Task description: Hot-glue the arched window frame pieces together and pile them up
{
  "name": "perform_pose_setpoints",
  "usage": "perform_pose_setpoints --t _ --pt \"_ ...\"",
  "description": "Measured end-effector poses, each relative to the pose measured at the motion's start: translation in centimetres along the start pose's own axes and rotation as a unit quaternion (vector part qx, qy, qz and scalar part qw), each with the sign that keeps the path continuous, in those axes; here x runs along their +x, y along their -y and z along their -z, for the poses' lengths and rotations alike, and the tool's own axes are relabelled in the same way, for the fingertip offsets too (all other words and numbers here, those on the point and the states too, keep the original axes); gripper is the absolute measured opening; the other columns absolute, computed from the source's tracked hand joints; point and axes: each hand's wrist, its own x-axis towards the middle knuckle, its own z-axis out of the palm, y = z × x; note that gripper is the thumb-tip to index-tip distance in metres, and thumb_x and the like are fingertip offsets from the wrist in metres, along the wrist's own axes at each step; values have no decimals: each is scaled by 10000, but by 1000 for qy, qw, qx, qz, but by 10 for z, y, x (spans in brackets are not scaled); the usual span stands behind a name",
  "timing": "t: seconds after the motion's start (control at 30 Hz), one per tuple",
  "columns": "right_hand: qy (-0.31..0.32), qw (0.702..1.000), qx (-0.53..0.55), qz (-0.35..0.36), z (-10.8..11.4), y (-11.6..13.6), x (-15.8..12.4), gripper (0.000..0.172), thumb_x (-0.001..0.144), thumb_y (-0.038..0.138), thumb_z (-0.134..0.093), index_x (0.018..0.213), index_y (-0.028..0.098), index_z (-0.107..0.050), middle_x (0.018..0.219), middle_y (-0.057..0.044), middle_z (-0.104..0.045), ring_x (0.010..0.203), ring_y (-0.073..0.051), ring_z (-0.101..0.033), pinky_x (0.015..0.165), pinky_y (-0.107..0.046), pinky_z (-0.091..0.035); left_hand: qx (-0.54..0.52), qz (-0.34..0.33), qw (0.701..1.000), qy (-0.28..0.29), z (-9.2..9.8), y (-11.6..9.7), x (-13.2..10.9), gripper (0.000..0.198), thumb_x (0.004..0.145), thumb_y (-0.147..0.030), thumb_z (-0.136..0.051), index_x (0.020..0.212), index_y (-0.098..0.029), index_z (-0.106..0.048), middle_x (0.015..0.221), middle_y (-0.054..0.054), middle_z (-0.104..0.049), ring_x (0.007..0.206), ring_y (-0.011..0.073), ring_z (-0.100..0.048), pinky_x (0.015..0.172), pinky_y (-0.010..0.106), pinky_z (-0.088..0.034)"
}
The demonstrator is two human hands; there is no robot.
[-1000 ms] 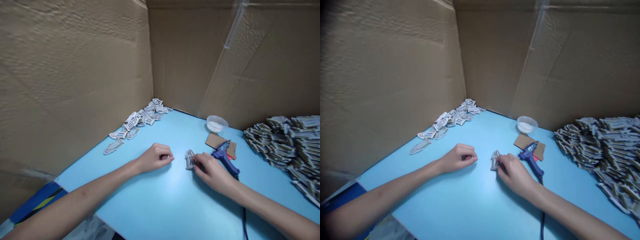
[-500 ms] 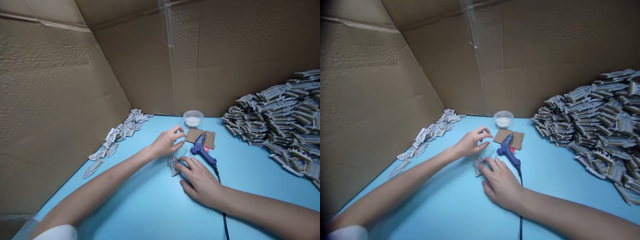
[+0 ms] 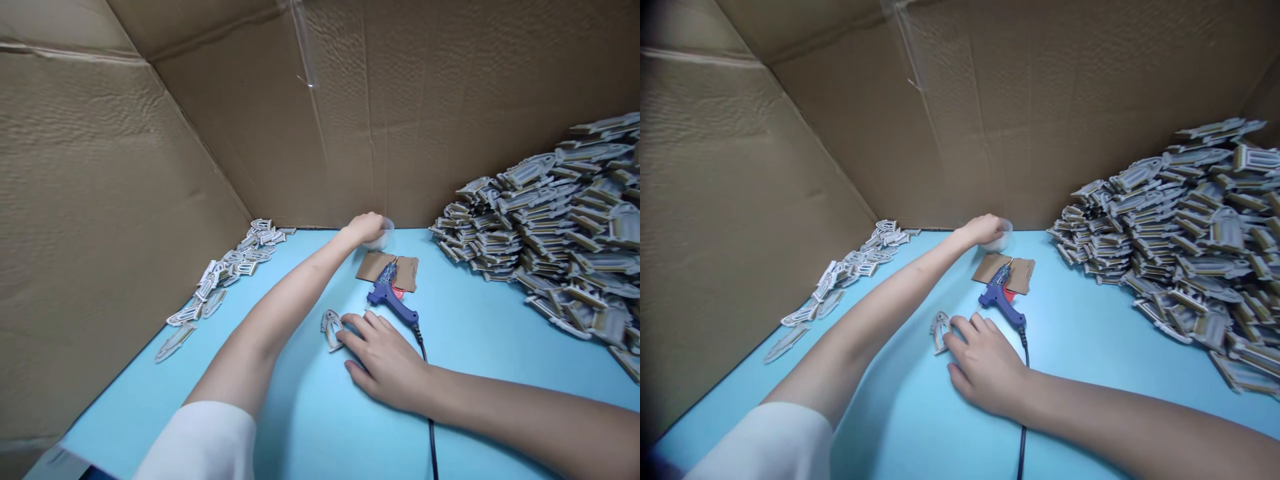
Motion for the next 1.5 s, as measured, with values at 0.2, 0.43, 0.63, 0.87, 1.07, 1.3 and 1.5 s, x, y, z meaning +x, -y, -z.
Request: perform_pose_setpoints --t 0.2,0.43,0.63,0.87,1.07,1.3,1.5 --pt "2 1000 3 0 1 0 -1 391 1002 274 -517 1376 188 -593 1447 -143 -547 1152 -324 -516 973 -514 -485 20 11 999 -23 -5 0 6 353 1025 -406 -630 1224 -117 -665 1251 107 -672 1182 217 -656 1060 452 -561" --pt "1 1000 7 -1 1 0 -1 385 1009 274 -510 1375 192 -600 1447 -144 -549 1164 -324 -513 989 -516 -479 -5 11 994 -109 4 -2 -1 241 1011 -225 -568 1162 -90 -699 1248 149 -654 1186 245 -645 1072 434 -509" --pt "9 1000 7 -2 1 0 -2 389 1010 269 -513 1381 191 -602 1473 -147 -539 1178 -331 -516 990 -525 -483 -91 44 978 -184 13 6 -17 149 913 -145 -590 965 -110 -725 1171 147 -673 1073 250 -672 931 356 -501" --pt "10 1000 12 -4 4 -1 -3 404 1010 264 -514 1398 183 -590 1499 -151 -535 1185 -335 -513 1002 -533 -484 -263 40 937 -226 9 13 -94 129 891 -208 -684 990 -126 -669 944 50 -722 831 121 -645 765 229 -482" --pt "6 1000 26 -3 2 -3 -2 398 1009 248 -526 1399 202 -594 1516 -142 -541 1187 -344 -529 985 -544 -506 -498 38 854 -148 -37 10 -215 316 889 -360 -758 1063 -129 -630 824 27 -696 706 95 -623 637 188 -482" --pt "-14 998 62 1 1 -6 -5 386 1037 282 -536 1422 255 -556 1551 -149 -503 1273 -338 -576 1036 -553 -534 -522 16 838 -160 -58 9 -275 160 936 -279 -678 861 -138 -693 852 53 -675 740 105 -557 652 238 -426" --pt "-23 992 100 76 12 -6 -7 622 1022 223 -561 1598 356 -367 1652 -132 -388 1205 -297 -626 999 -493 -573 -479 -77 857 -173 -62 4 -278 123 964 -215 -613 863 -169 -667 822 51 -695 801 141 -615 770 301 -511"
